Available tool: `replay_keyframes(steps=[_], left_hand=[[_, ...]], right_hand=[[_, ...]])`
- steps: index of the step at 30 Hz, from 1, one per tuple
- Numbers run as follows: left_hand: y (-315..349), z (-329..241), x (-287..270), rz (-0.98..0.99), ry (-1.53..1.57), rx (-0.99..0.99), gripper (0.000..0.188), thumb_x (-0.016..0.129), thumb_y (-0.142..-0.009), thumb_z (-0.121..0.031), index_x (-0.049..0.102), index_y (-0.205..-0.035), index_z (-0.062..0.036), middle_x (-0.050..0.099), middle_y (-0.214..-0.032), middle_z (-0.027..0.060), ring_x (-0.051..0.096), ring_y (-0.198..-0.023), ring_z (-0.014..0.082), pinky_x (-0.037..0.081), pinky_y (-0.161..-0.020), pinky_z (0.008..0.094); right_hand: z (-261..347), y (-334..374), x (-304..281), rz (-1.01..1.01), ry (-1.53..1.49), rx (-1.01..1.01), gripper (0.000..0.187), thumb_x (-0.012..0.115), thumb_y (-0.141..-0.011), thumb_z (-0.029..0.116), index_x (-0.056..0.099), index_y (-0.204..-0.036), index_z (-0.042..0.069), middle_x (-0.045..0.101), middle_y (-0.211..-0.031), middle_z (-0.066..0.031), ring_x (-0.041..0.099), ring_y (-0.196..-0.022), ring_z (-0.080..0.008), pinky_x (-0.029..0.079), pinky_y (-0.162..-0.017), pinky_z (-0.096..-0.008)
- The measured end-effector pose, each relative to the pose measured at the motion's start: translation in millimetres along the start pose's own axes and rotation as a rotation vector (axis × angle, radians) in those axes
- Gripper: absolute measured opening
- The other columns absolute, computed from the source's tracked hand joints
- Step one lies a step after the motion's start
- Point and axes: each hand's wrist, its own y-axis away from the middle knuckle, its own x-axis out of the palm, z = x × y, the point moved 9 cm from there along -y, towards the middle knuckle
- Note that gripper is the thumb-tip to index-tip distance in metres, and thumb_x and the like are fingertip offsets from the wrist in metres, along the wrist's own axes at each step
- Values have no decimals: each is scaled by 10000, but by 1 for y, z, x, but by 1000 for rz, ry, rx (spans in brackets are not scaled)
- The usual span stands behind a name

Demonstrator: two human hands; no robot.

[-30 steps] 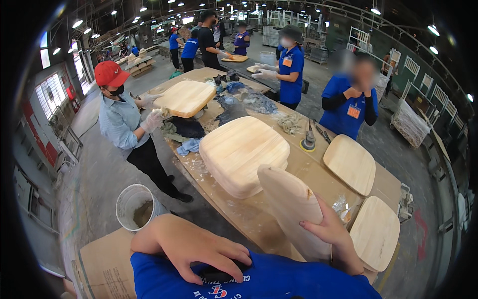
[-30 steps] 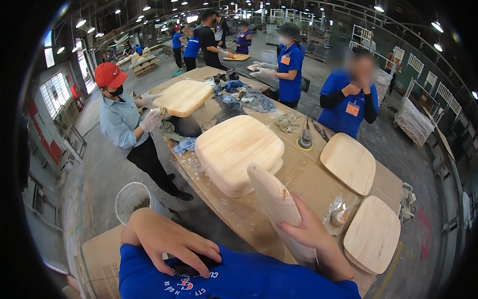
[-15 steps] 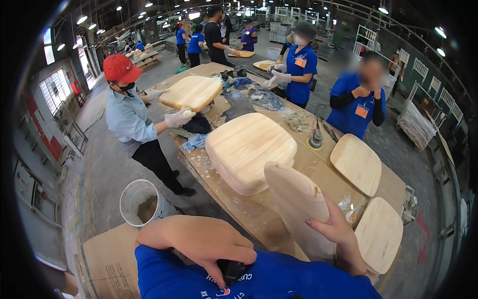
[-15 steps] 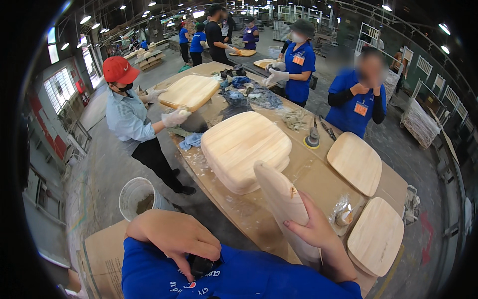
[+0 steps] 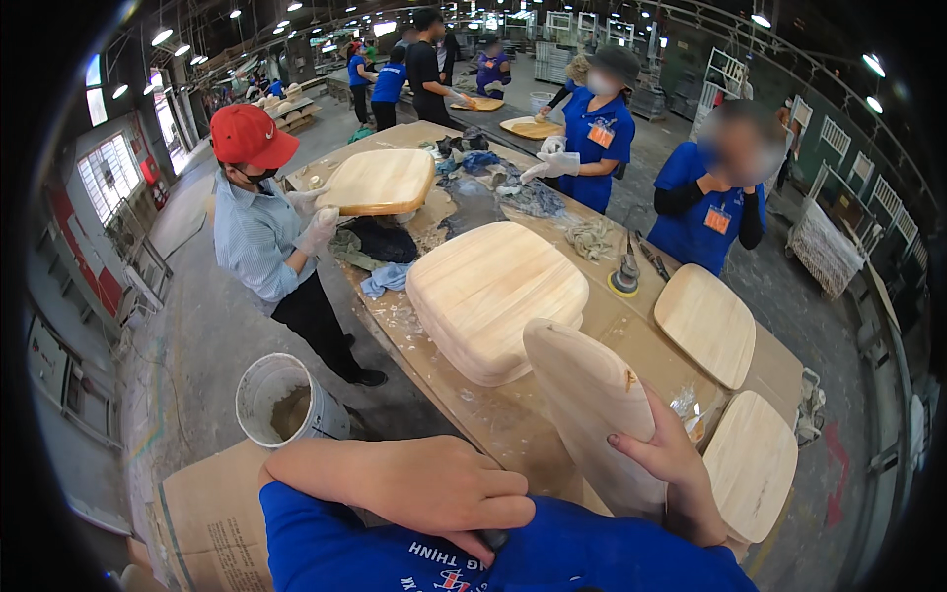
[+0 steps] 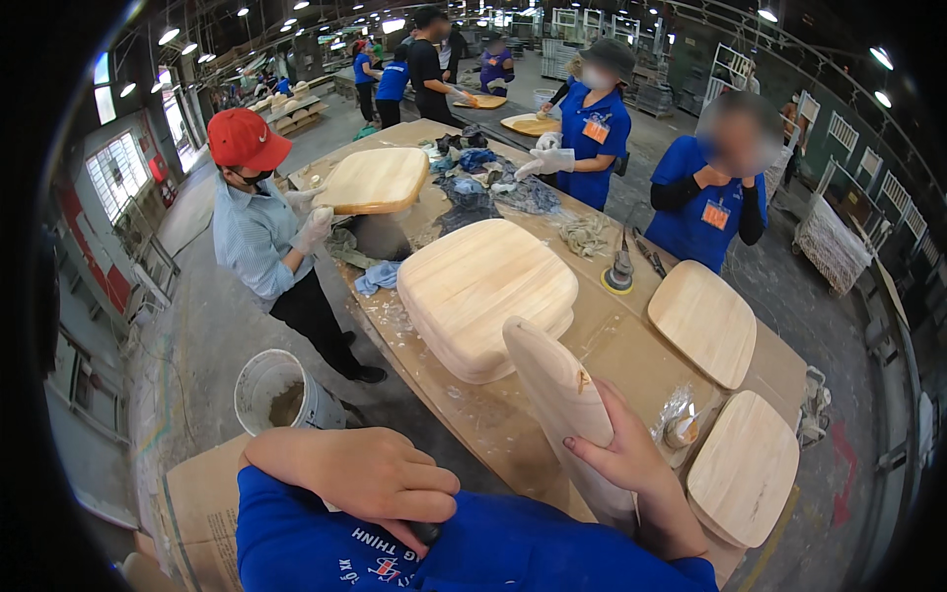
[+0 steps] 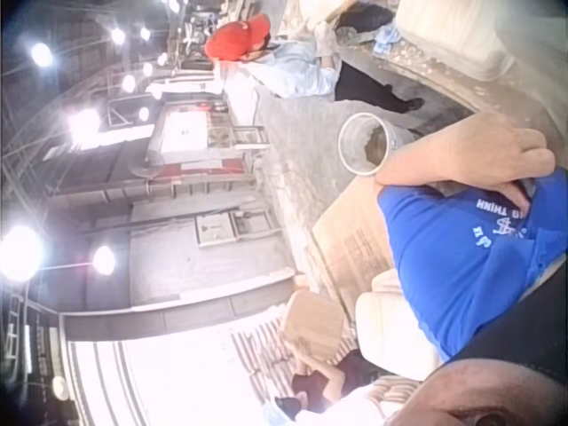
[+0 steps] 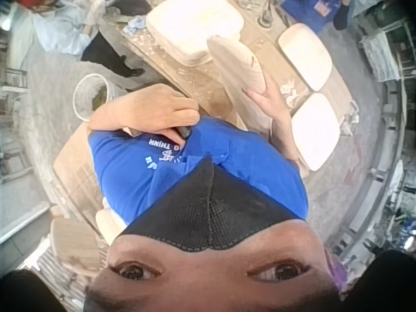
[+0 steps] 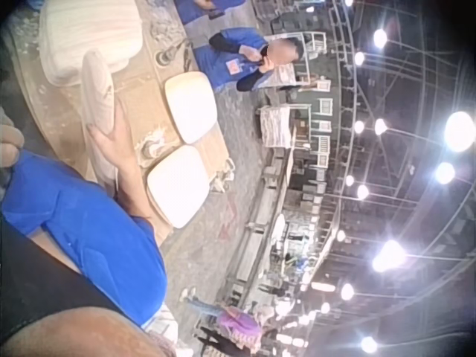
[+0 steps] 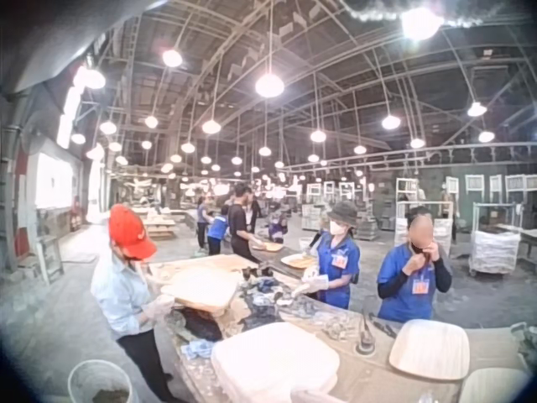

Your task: The person sands the edges and surfaces of light-colored wooden trays using a handheld orbital sander. They repeatedly pick up trays, rotate them, and sand different sides before placing them back on the worktable. Other workers are visible in the background performing similar tasks.

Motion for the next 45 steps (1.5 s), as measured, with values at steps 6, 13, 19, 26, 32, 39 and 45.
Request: replay_keyframes(steps=[6, 13, 19, 26, 32, 39, 45], left_hand=[[-2, -11, -4, -61, -221, 77, 320, 660, -863, -301, 603, -1075, -68, 510, -831, 10, 529, -640, 112, 398, -476, 250], [2, -17, -10, -144, -258, 9, 330, 680, -838, -289, 620, -1094, -91, 555, -975, 33, 570, -672, 121, 441, -510, 246], [26, -8, 16, 362, 315, -139, 623, 691, -811, -347, 477, -1350, -118, 459, -1336, 136, 641, -820, 314, 531, -649, 362], [23, -17, 3, 279, 552, -80, 598, 701, -840, -318, 481, -1327, -50, 400, -1412, 197, 628, -956, 369, 550, -718, 373], [30, -11, 14, 344, 537, -139, 490, 642, -895, -247, 493, -1291, 0, 433, -1381, 208, 614, -985, 374, 538, -725, 378], [32, -3, 17, 323, 530, -31, 486, 629, -908, -246, 498, -1286, 31, 407, -1403, 235, 461, -1224, 408, 402, -983, 417], [23, 11, 24, 130, 592, -31, 627, 617, -911, -335, 425, -1386, 25, 315, -1461, 302, 352, -1320, 463, 291, -1088, 460]], right_hand=[[5, 0, -3, 12, 107, -44, 719, 711, -774, 141, 381, -1391, -27, 457, -1349, -204, 439, -1271, -320, 345, -1059, -387], [4, 2, -6, -2, 110, -1, 719, 714, -775, 152, 381, -1384, -36, 455, -1348, -205, 445, -1260, -333, 347, -1057, -394], [5, 8, -5, 14, 102, -30, 722, 720, -774, 164, 384, -1381, -36, 447, -1353, -210, 439, -1264, -340, 347, -1056, -400], [0, 10, -5, -4, 161, -8, 733, 722, -777, 188, 380, -1384, -37, 427, -1372, -225, 427, -1278, -350, 341, -1065, -402], [8, 12, -3, -3, 161, -35, 732, 719, -781, 194, 377, -1383, -45, 428, -1370, -232, 428, -1277, -356, 343, -1064, -401], [2, 13, -5, 0, 138, -15, 728, 716, -794, 197, 372, -1385, -52, 428, -1369, -231, 431, -1273, -355, 341, -1066, -404], [-1, 13, -5, -2, 146, -6, 737, 725, -790, 193, 369, -1388, -50, 419, -1380, -232, 425, -1280, -355, 340, -1069, -400]])
